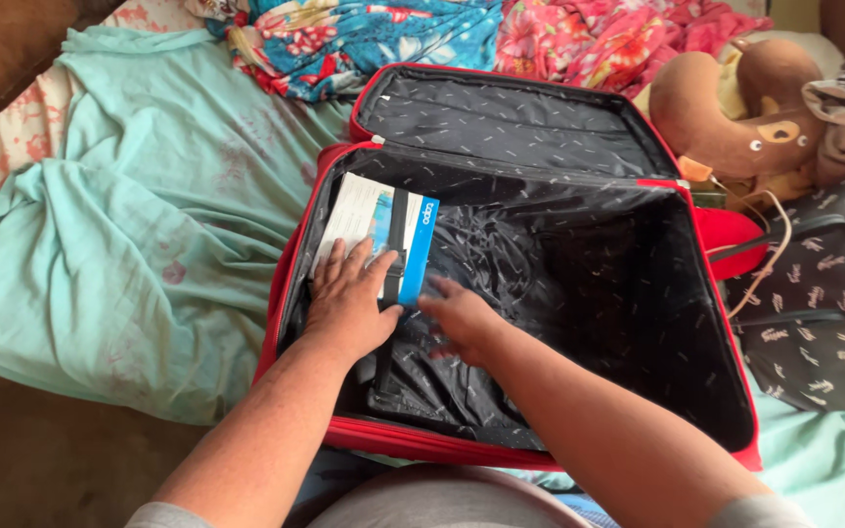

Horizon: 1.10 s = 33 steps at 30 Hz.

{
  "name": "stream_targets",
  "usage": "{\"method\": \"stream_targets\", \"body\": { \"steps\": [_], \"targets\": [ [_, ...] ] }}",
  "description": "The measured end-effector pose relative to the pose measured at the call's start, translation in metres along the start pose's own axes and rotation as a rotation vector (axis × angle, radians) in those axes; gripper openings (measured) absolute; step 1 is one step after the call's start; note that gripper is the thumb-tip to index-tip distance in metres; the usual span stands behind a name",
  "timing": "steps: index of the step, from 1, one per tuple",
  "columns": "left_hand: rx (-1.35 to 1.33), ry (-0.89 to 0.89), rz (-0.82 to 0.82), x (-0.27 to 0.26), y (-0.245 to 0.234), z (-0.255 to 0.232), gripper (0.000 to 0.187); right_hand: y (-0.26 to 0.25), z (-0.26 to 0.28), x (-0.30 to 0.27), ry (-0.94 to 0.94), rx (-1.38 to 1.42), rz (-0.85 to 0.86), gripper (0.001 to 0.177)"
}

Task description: The person opens a red suitcase on a bed and packs several items from a nearby handbag, including a box, a small plastic container, a wallet, a phone, a power bank, a brown pouch, and a charger cable. The person places each item into the suitcase one by one.

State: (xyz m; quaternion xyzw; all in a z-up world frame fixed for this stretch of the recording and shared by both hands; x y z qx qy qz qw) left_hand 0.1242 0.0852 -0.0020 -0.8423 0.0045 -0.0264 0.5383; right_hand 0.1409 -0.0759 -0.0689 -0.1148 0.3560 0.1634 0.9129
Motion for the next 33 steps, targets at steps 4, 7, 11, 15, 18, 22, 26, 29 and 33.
{"method": "stream_targets", "body": {
  "steps": [4, 7, 11, 15, 18, 22, 26, 29, 33],
  "targets": [
    [0.121, 0.036, 0.1, -0.005, 0.005, -0.007, 0.089, -0.011, -0.003, -0.046, -0.071, -0.232, 0.015, 0.069],
    [0.201, -0.026, 0.217, -0.008, 0.009, -0.006, 0.094, -0.02, 0.008, -0.084, -0.321, -0.614, 0.002, 0.065],
    [0.184, -0.023, 0.167, -0.004, -0.003, -0.008, 0.095, -0.024, 0.004, -0.156, -0.728, -0.919, -0.035, 0.056],
    [0.171, -0.006, 0.245, -0.016, -0.004, -0.009, 0.091, -0.035, -0.015, -0.206, -0.815, -1.073, -0.165, 0.055],
    [0.236, 0.059, 0.335, -0.039, -0.002, -0.02, 0.09, -0.034, -0.032, -0.219, -0.758, -1.314, -0.283, 0.062],
    [0.221, -0.003, 0.45, -0.066, 0.01, -0.02, 0.082, -0.029, -0.043, -0.222, -0.823, -1.345, -0.421, 0.061],
    [-0.008, -0.04, 0.338, -0.069, 0.007, -0.01, 0.063, -0.031, -0.046, -0.229, -0.962, -1.224, -0.455, 0.053],
    [-0.157, -0.008, 0.251, -0.062, 0.004, -0.012, 0.053, -0.035, -0.051, -0.225, -0.92, -1.192, -0.412, 0.047],
    [-0.045, 0.241, -0.018, -0.059, -0.012, -0.036, 0.053, -0.034, -0.05, -0.233, -1.04, -1.181, -0.464, 0.049]
  ]
}}
Point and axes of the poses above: each hand's wrist, its own x-axis towards the middle knuckle, its own y-axis out of the palm, z = x × y, the point moved 7 cm from there along x, towards the middle knuckle, and after that the axes turned 1 degree about -x, right-handed, at the moved point
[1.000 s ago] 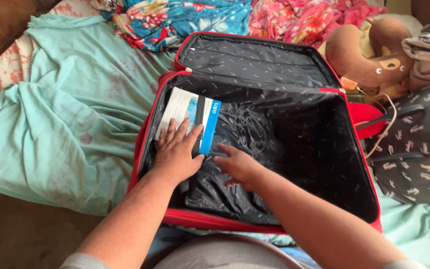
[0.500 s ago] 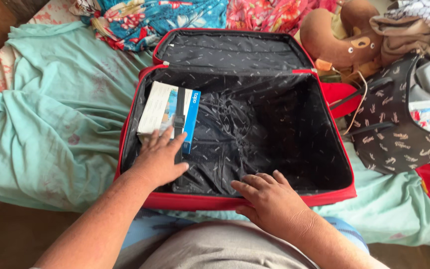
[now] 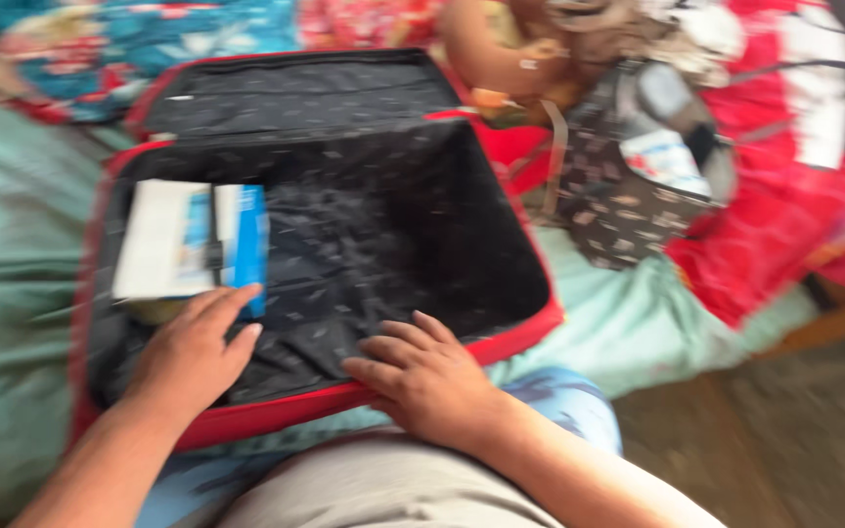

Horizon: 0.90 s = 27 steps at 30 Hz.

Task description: The person opens a red suitcase on a bed and packs several items from a nearby handbag, including a box, a small plastic container, a wallet, a phone, a power bank, a brown pouch, and a charger cable. The person places each item into the suitcase one by one.

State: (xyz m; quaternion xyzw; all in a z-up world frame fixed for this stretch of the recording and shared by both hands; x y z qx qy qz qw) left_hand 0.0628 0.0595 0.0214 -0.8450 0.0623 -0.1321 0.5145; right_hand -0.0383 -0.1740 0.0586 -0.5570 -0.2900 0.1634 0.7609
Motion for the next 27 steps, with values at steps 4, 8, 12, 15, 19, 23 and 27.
{"method": "stream_targets", "body": {
  "steps": [4, 8, 12, 15, 19, 23, 27],
  "targets": [
    [0.093, 0.275, -0.08, 0.012, 0.014, -0.051, 0.083, -0.019, -0.017, -0.01, 0.068, 0.01, -0.068, 0.055],
    [0.147, 0.257, 0.017, 0.029, 0.042, -0.077, 0.102, -0.033, -0.041, -0.015, 0.206, -0.038, -0.072, 0.058],
    [0.271, 0.038, 0.243, 0.038, 0.064, -0.059, 0.106, -0.026, -0.059, -0.026, 0.295, -0.038, 0.042, 0.057],
    [0.286, -0.082, 0.286, 0.04, 0.07, -0.038, 0.109, -0.03, -0.064, -0.038, 0.184, -0.045, -0.117, 0.053],
    [0.252, -0.105, 0.337, 0.038, 0.081, -0.026, 0.11, -0.069, -0.13, -0.06, 0.115, -0.075, -0.445, 0.05],
    [0.254, -0.068, 0.348, 0.031, 0.087, -0.025, 0.11, -0.111, -0.263, -0.095, 0.536, -0.21, -0.488, 0.037],
    [0.257, -0.027, 0.317, 0.034, 0.087, -0.029, 0.107, -0.126, -0.348, -0.122, 0.888, -0.449, -0.437, 0.054]
  ]
}}
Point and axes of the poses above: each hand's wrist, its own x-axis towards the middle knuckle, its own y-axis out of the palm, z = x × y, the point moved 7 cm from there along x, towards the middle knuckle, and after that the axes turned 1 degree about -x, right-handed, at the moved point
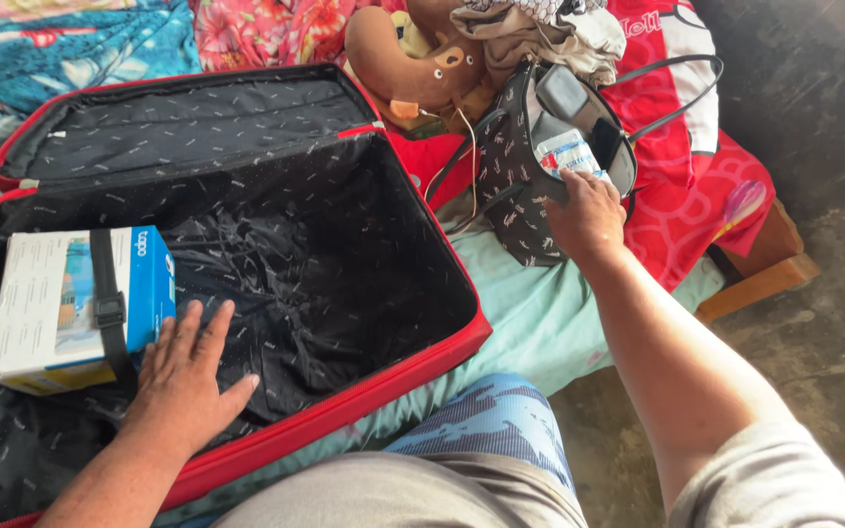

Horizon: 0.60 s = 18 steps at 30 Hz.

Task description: The person opens a red suitcase on a bed and packs several items from a nearby handbag, including a box, a small plastic container, a wallet, a phone, a power bank, a brown pouch, and a charger cable. The person places each item into the suitcase one by one.

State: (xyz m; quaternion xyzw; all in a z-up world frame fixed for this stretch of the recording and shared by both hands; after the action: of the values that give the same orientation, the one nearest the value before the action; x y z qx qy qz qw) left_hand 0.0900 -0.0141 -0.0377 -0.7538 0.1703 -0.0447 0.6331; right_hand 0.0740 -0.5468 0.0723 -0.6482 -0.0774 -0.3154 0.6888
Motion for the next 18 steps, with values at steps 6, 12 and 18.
{"method": "stream_targets", "body": {
  "steps": [6, 12, 18],
  "targets": [
    [0.019, 0.037, 0.005, 0.001, 0.001, -0.004, 0.105, 0.042, -0.017, 0.013, 0.134, -0.22, 0.311, 0.037],
    [0.024, 0.013, 0.077, 0.003, 0.006, 0.0, 0.102, 0.031, -0.014, -0.006, 0.098, -0.199, 0.243, 0.024],
    [-0.027, 0.043, -0.006, 0.001, 0.0, -0.006, 0.103, -0.004, -0.005, -0.043, -0.147, -0.174, 0.086, 0.022]
  ]
}}
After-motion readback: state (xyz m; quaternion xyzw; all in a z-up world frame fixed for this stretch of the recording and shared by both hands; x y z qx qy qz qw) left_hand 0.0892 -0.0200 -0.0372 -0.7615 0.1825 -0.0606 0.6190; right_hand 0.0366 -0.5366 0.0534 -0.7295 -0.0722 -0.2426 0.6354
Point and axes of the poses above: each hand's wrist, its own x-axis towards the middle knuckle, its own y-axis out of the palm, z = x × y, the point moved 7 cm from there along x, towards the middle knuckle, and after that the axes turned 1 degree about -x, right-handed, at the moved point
